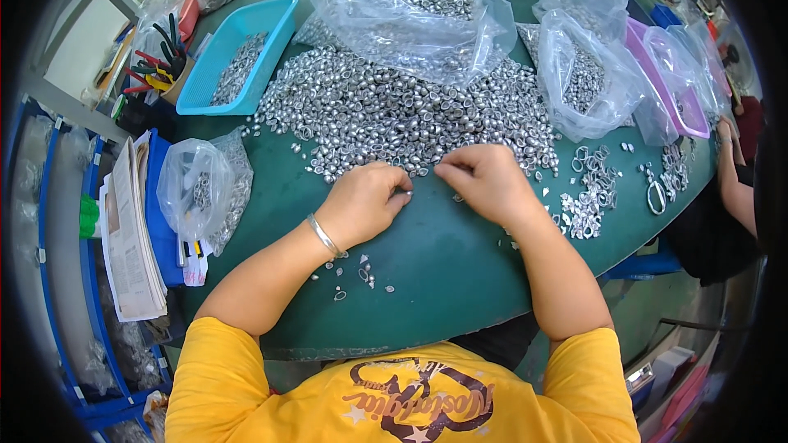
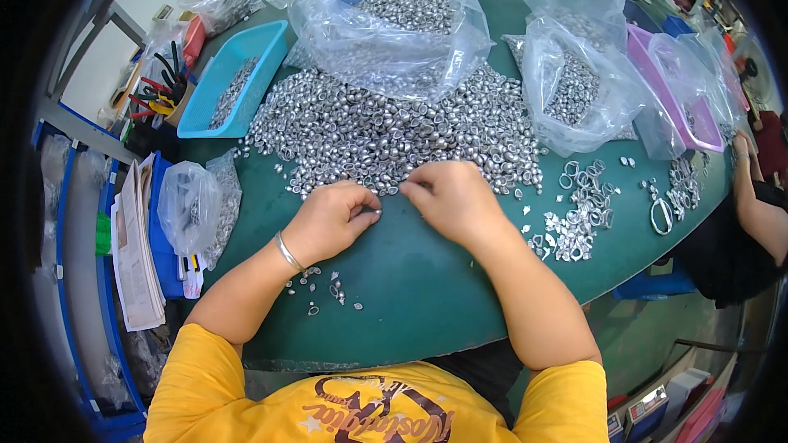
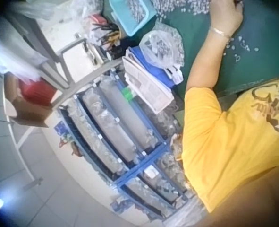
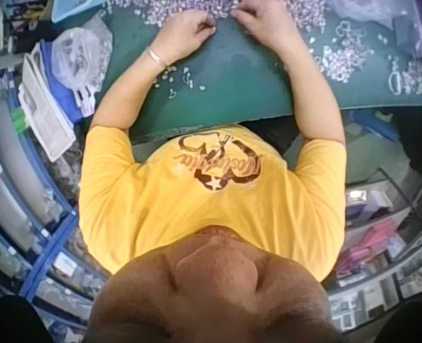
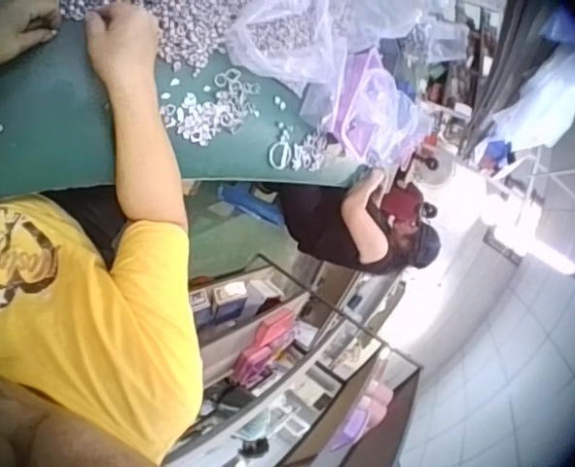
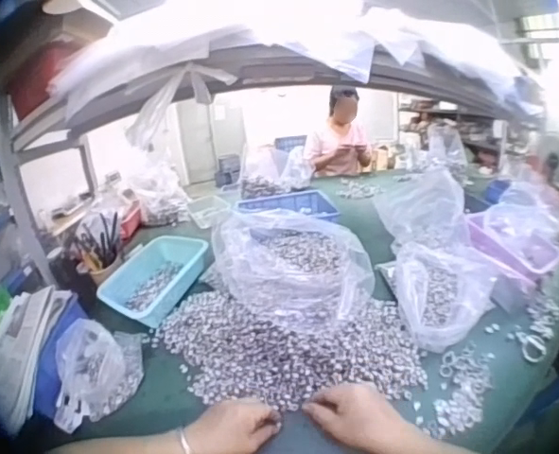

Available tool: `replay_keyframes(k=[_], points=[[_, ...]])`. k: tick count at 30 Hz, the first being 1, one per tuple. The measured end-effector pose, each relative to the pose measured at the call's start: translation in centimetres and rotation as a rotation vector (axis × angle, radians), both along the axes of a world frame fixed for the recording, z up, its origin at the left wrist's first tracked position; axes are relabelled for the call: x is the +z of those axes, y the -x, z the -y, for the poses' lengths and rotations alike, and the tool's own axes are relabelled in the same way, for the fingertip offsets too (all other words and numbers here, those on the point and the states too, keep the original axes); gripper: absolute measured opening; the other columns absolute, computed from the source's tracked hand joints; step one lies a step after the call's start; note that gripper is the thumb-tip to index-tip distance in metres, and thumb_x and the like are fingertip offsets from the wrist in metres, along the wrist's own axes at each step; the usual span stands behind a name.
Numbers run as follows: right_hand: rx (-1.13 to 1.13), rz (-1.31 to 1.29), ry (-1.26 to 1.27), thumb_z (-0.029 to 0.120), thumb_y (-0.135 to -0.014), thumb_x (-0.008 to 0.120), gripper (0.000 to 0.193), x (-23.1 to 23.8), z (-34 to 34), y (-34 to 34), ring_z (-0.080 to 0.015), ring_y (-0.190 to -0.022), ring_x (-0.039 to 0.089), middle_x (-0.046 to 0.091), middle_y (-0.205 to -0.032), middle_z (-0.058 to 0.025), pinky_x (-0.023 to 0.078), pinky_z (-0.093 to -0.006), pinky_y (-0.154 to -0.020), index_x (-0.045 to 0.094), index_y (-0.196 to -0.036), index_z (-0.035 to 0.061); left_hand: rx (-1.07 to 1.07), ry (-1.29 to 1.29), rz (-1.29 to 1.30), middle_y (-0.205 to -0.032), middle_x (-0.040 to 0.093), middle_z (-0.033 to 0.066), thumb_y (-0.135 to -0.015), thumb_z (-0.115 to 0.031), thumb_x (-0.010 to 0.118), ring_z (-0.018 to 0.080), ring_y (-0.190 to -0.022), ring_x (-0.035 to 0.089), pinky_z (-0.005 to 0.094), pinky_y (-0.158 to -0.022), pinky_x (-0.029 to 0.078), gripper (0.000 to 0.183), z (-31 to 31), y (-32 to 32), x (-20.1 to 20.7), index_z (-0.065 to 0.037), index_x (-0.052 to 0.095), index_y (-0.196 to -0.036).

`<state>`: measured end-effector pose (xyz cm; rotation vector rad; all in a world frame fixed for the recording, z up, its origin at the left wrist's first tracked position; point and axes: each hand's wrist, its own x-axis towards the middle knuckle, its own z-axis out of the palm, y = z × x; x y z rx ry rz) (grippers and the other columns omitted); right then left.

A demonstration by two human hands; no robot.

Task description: The person sorts through a pile of small metal parts on a table, picking them up one by one and placing them into different piles.

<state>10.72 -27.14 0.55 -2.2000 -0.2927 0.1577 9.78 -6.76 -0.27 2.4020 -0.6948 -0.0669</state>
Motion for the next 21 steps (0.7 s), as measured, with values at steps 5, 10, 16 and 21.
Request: replay_keyframes(k=[5,10,16,21], points=[[-0.011,0.165,0.173,0.02,-0.077,0.062,0.017,-1.2,-0.6,-0.1,-0.0295,-0.071,0.062,0.064,-0.075,-0.0143,0.049,-0.0397,-0.067,0.068,-0.081,0.0046,0.167,0.122,-0.305,-0.067,0.056,0.0001,-0.076,-0.01,0.067,0.0084,-0.058,0.05,0.0244,-0.056,0.043,0.015,0.1,0.8,2.2,-0.003,0.067,-0.09],[-0.079,-0.514,-0.92,0.015,-0.076,0.062,0.017,0.4,3.9,-1.4,-0.0158,-0.056,0.055,0.063,-0.07,-0.0046,0.047,-0.0283,-0.057,0.067,-0.081,-0.0003,0.286,1.063,-0.997,-0.058,0.04,-0.0066,-0.086,-0.009,0.057,0.0017,-0.046,0.031,0.0165,-0.039,0.021,0.012,-2.9,2.5,3.7,-0.002,0.061,-0.095],[0.032,0.08,0.303,0.017,-0.075,0.065,0.016,0.2,1.6,0.2,-0.0301,-0.073,0.063,0.066,-0.079,-0.0151,0.05,-0.0358,-0.068,0.069,-0.086,0.0063,0.446,1.535,-1.162,-0.061,0.035,-0.0046,-0.092,-0.014,0.048,0.004,-0.047,0.029,0.0179,-0.037,0.022,0.014,-5.0,6.6,2.8,-0.004,0.056,-0.097],[-0.03,-0.064,-0.1,0.013,-0.079,0.06,0.012,0.1,1.0,0.4,-0.0175,-0.057,0.058,0.063,-0.068,-0.0077,0.047,-0.0302,-0.056,0.067,-0.083,0.0038,0.497,1.637,-1.088,-0.061,0.035,-0.0046,-0.092,-0.014,0.047,0.0045,-0.047,0.029,0.0177,-0.038,0.023,0.016,-4.5,7.7,2.7,-0.004,0.056,-0.1]])
